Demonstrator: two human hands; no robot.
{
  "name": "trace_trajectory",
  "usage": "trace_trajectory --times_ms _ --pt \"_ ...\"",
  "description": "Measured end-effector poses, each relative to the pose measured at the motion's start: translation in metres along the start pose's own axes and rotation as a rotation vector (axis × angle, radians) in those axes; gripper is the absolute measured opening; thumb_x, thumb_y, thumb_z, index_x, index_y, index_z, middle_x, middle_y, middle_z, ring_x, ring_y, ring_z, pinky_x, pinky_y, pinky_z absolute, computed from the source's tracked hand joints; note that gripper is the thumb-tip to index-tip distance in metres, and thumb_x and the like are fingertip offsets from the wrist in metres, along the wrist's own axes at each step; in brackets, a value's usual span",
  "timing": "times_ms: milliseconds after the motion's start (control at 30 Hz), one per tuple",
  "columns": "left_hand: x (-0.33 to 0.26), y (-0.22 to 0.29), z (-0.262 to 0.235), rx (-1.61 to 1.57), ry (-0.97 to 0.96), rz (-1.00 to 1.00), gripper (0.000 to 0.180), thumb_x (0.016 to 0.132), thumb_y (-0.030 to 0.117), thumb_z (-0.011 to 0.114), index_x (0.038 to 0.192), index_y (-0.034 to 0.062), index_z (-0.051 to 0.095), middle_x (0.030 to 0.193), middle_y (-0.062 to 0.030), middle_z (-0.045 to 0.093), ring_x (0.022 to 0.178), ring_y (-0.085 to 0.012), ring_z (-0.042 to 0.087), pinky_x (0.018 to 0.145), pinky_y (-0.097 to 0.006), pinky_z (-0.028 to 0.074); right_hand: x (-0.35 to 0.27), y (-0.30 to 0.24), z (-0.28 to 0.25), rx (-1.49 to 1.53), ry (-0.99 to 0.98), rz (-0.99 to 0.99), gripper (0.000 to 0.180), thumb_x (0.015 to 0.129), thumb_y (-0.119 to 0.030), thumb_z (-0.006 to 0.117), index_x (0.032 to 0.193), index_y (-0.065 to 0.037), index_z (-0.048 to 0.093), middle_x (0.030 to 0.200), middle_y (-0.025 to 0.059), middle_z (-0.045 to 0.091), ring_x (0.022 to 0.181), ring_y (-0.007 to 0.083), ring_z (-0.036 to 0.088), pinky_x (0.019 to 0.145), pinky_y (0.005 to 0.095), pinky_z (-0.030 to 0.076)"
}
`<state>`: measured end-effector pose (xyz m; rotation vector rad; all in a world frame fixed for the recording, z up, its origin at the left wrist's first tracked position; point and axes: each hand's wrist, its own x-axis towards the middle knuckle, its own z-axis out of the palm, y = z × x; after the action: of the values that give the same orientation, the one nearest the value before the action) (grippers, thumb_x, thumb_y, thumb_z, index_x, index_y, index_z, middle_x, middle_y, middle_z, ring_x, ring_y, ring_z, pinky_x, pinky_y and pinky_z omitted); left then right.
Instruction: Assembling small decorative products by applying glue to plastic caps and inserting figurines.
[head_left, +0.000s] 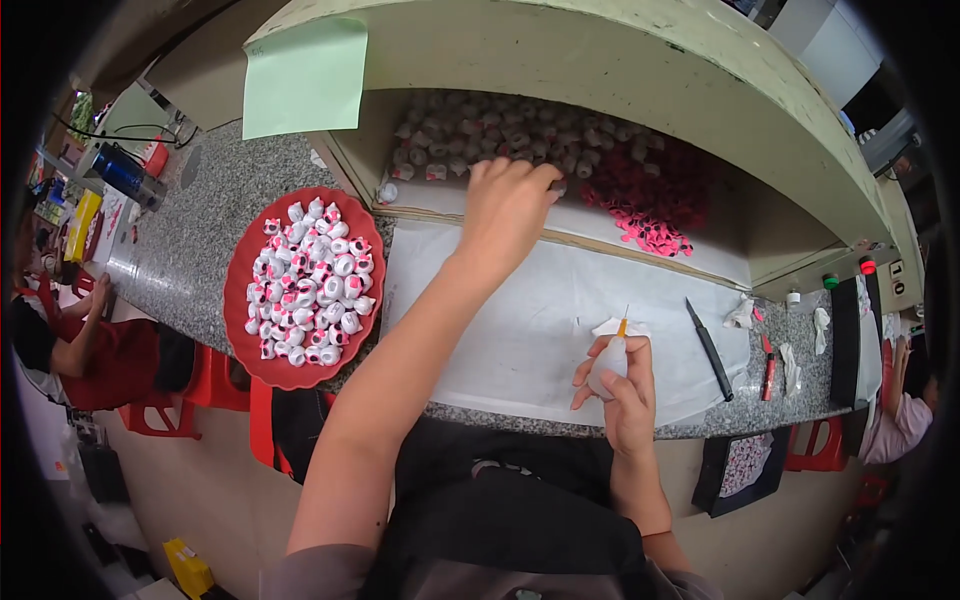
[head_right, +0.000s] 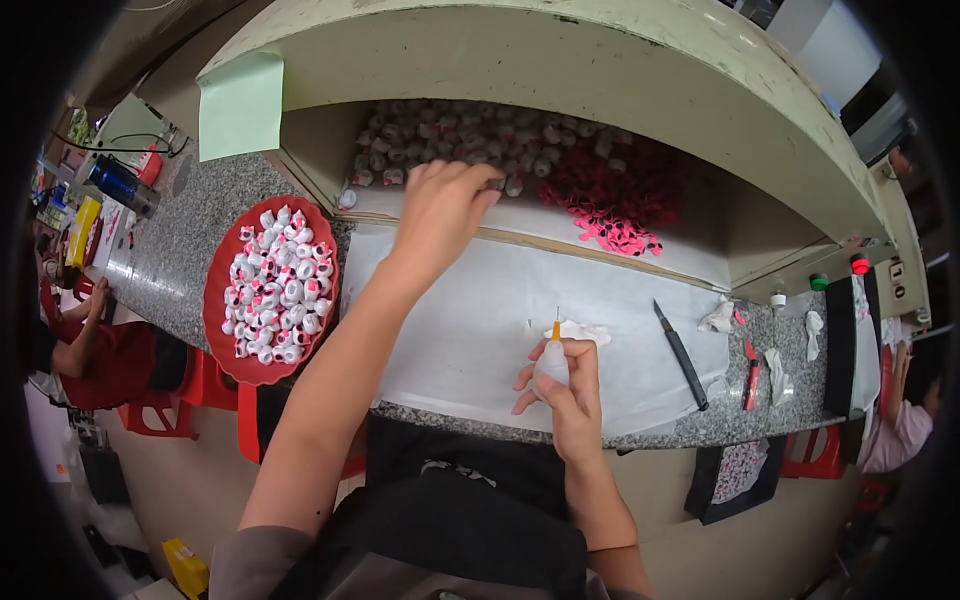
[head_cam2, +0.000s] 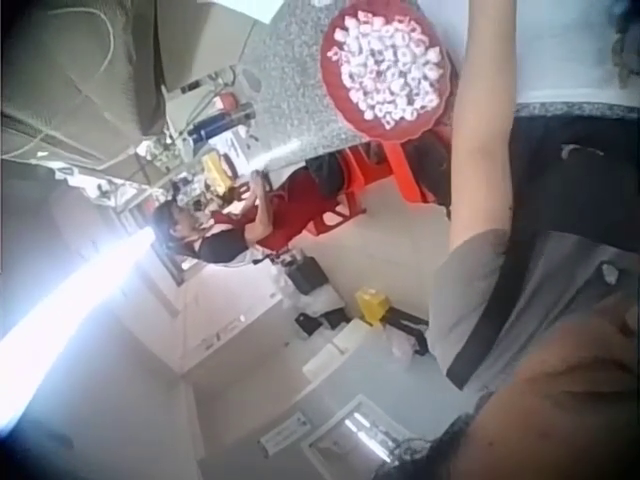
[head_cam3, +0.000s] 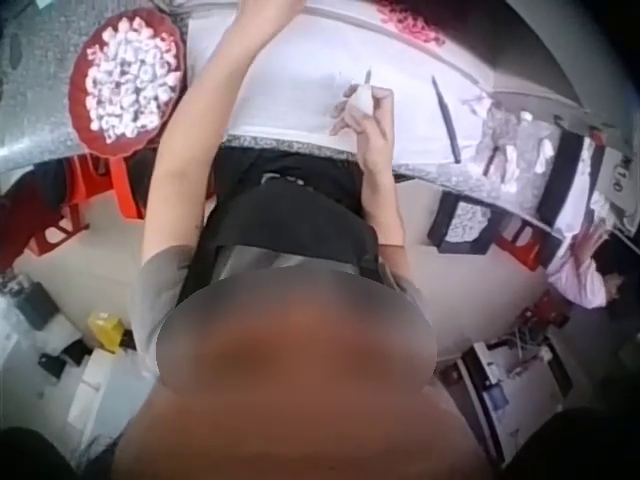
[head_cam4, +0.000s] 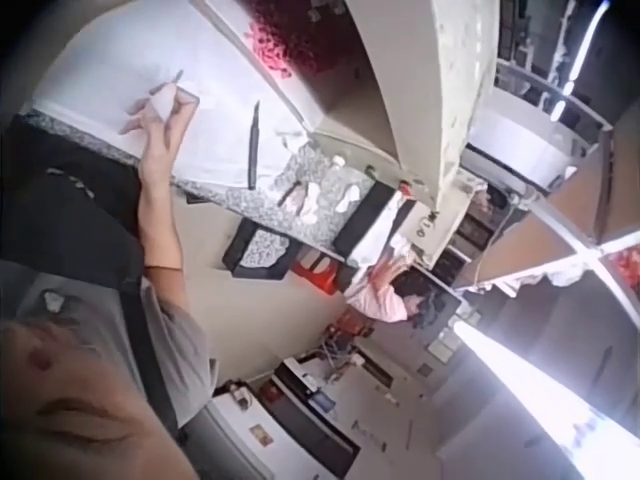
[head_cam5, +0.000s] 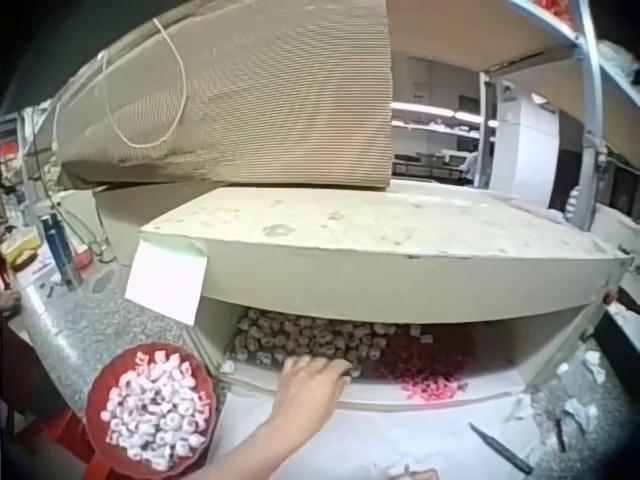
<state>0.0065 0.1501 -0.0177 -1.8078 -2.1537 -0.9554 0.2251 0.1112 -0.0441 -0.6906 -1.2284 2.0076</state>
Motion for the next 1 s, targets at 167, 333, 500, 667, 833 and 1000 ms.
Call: trace_trajectory --times_ms 167,333,500,667,833,1000 --pt "0.031 -0.012 0.083 0.368 0.307 0.183 0.019 0.065 0.008 0.055 0.083 0.008 0.061 0.074 -0.012 0.057 0.072 -0.0257 0.054 0.071 -0.036 0.038 -0.013 -0.008 -0.021 -0.044 0.1 -0.021 0.025 0.072 -0.008 0.045 0.094 -0.005 0.034 0.092 0.0129 0.043 0.069 0.0207 0.051 0.046 0.0298 0.047" --pt "0.017 -0.014 0.063 0.086 0.041 0.114 0.023 0.065 0.001 0.053 0.087 0.0001 0.057 0.079 -0.0143 0.057 0.073 -0.0252 0.056 0.067 -0.03 0.044 -0.018 -0.011 -0.025 -0.011 0.103 -0.029 0.026 0.074 -0.008 0.047 0.097 -0.004 0.035 0.093 0.0126 0.044 0.072 0.0212 0.052 0.049 0.0308 0.048" --pt "-0.043 0.015 -0.003 -1.276 -0.107 -0.398 0.021 0.078 0.004 0.051 0.097 -0.0025 0.052 0.094 -0.0106 0.056 0.088 -0.0157 0.054 0.076 -0.028 0.043 -0.017 -0.019 -0.015 0.071 0.088 -0.028 0.029 0.076 -0.004 0.048 0.103 0.001 0.039 0.096 0.0132 0.042 0.08 0.0224 0.053 0.056 0.0314 0.05" --pt "-0.112 0.032 -0.029 -1.558 -0.127 -0.643 0.031 0.076 0.001 0.053 0.106 -0.0023 0.049 0.1 -0.0128 0.055 0.092 -0.0165 0.052 0.084 -0.029 0.04 -0.02 -0.017 -0.002 -0.091 0.126 -0.138 0.028 0.071 -0.004 0.053 0.097 0.001 0.042 0.093 0.0114 0.045 0.074 0.019 0.054 0.05 0.0275 0.047" --pt "-0.141 0.043 -0.025 -1.605 -0.013 -0.602 0.033 0.076 0.001 0.055 0.108 -0.003 0.046 0.103 -0.017 0.053 0.092 -0.0199 0.054 0.082 -0.032 0.043 -0.013 -0.021 0.017 -0.048 0.195 -0.388 0.028 0.065 -0.007 0.061 0.085 -0.004 0.041 0.085 0.007 0.042 0.066 0.0134 0.046 0.056 0.0234 0.043" --pt "-0.148 0.042 -0.023 -1.589 0.071 -0.563 0.037 0.075 0.0 0.055 0.11 -0.0029 0.044 0.103 -0.0186 0.053 0.091 -0.0205 0.054 0.081 -0.033 0.043 -0.015 -0.016 0.027 -0.428 0.159 -0.716 0.034 0.065 -0.019 0.07 0.081 -0.008 0.041 0.078 0.0041 0.04 0.065 0.0123 0.043 0.058 0.0222 0.039"
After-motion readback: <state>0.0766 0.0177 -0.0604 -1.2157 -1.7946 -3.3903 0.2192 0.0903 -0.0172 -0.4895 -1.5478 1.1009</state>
